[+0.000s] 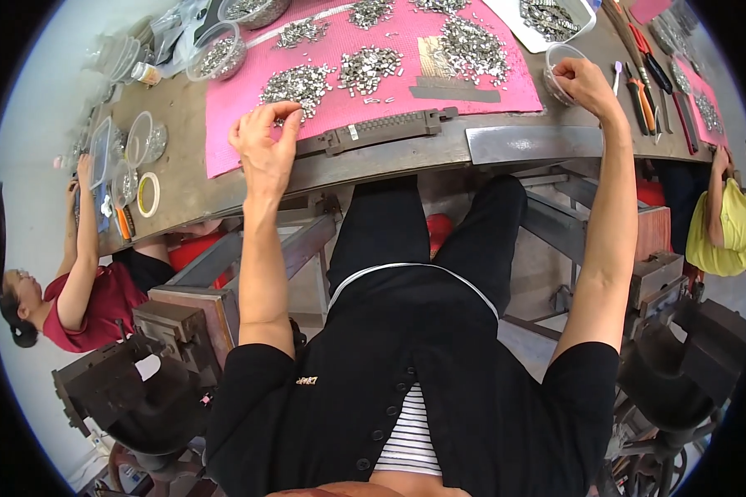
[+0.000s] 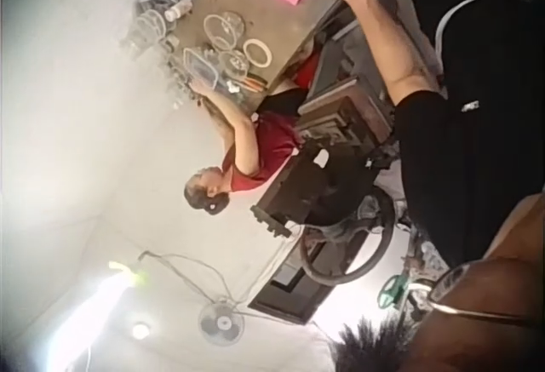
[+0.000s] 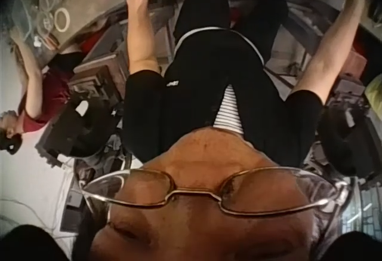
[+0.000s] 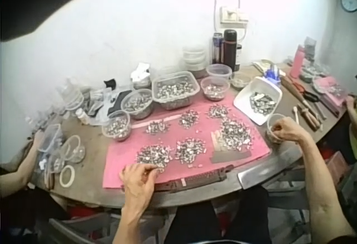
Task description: Arranging small metal components into a template and using a manual press to assemble them.
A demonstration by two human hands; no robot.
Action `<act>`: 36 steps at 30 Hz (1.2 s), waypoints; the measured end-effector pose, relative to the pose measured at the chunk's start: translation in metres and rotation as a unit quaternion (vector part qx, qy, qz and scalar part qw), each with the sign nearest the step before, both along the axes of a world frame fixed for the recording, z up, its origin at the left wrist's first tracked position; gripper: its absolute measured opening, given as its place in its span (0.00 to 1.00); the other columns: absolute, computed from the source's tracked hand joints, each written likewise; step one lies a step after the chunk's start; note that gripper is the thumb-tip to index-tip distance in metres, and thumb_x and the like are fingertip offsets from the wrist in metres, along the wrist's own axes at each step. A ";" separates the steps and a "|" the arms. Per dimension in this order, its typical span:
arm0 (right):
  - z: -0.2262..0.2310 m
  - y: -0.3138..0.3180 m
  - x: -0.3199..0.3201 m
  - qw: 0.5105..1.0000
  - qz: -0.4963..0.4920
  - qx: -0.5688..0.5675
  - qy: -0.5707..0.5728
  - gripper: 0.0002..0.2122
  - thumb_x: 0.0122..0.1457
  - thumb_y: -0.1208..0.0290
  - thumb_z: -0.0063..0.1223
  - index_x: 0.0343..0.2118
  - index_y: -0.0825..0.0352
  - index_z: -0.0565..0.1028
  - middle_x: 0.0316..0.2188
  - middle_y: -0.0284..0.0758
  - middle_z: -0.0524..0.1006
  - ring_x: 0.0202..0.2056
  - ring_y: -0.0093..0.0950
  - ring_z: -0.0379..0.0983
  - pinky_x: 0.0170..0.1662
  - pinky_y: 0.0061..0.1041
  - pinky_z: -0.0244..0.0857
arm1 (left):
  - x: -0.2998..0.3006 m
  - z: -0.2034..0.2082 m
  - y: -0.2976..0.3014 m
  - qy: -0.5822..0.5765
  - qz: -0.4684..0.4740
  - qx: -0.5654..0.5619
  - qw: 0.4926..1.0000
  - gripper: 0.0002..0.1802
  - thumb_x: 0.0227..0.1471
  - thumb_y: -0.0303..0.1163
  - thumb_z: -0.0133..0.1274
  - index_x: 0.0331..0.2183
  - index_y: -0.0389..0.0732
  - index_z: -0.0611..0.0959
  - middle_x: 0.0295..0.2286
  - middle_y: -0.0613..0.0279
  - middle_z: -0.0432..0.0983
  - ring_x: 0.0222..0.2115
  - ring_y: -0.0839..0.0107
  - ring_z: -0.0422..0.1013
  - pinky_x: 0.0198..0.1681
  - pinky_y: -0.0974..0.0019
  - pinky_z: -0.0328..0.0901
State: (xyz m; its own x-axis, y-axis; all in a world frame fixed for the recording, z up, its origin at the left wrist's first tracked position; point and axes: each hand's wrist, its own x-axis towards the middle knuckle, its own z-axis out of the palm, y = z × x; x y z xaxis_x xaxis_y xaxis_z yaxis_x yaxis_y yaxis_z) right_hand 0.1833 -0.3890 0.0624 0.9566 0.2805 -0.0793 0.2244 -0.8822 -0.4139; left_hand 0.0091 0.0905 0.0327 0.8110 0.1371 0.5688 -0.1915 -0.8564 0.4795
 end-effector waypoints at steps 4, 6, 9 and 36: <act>-0.010 -0.003 -0.010 0.996 -0.001 0.039 -0.081 0.10 0.57 0.72 0.55 0.37 0.72 0.81 0.28 0.43 0.82 0.31 0.34 0.80 0.38 0.31 0.70 | -0.003 0.010 0.022 0.091 -0.031 0.018 0.995 0.04 0.50 0.35 0.64 0.32 0.50 0.87 0.30 0.70 0.80 0.37 0.67 0.71 0.57 0.50 0.51; -0.014 -0.003 -0.010 0.994 0.005 0.035 -0.106 0.10 0.58 0.72 0.55 0.37 0.72 0.81 0.30 0.44 0.82 0.31 0.36 0.80 0.38 0.33 0.70 | -0.007 0.016 0.027 0.152 -0.063 0.030 0.986 0.04 0.50 0.36 0.64 0.31 0.50 0.88 0.28 0.70 0.78 0.36 0.67 0.71 0.56 0.51 0.51; 0.003 -0.007 -0.027 0.967 0.000 -0.007 -0.255 0.08 0.61 0.73 0.54 0.39 0.70 0.81 0.34 0.44 0.81 0.35 0.38 0.80 0.40 0.32 0.70 | 0.006 0.015 0.021 0.147 -0.102 0.051 0.982 0.04 0.49 0.36 0.64 0.30 0.50 0.88 0.27 0.69 0.76 0.35 0.66 0.70 0.55 0.52 0.51; -0.035 0.128 -0.103 0.947 0.092 0.199 -0.236 0.06 0.56 0.80 0.60 0.37 0.67 0.80 0.32 0.36 0.76 0.33 0.33 0.75 0.37 0.29 0.69 | 0.017 0.018 0.009 0.192 -0.146 0.055 0.969 0.05 0.52 0.35 0.62 0.32 0.47 0.88 0.27 0.68 0.74 0.35 0.68 0.69 0.55 0.54 0.51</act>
State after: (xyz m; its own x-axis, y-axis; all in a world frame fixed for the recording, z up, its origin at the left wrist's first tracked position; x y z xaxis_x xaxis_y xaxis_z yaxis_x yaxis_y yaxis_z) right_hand 0.0800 -0.2612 0.0273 0.7915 0.3634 0.4915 0.6015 -0.6057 -0.5209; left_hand 0.0257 0.0998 0.0502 0.9608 -0.1747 0.2153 -0.2589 -0.8429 0.4716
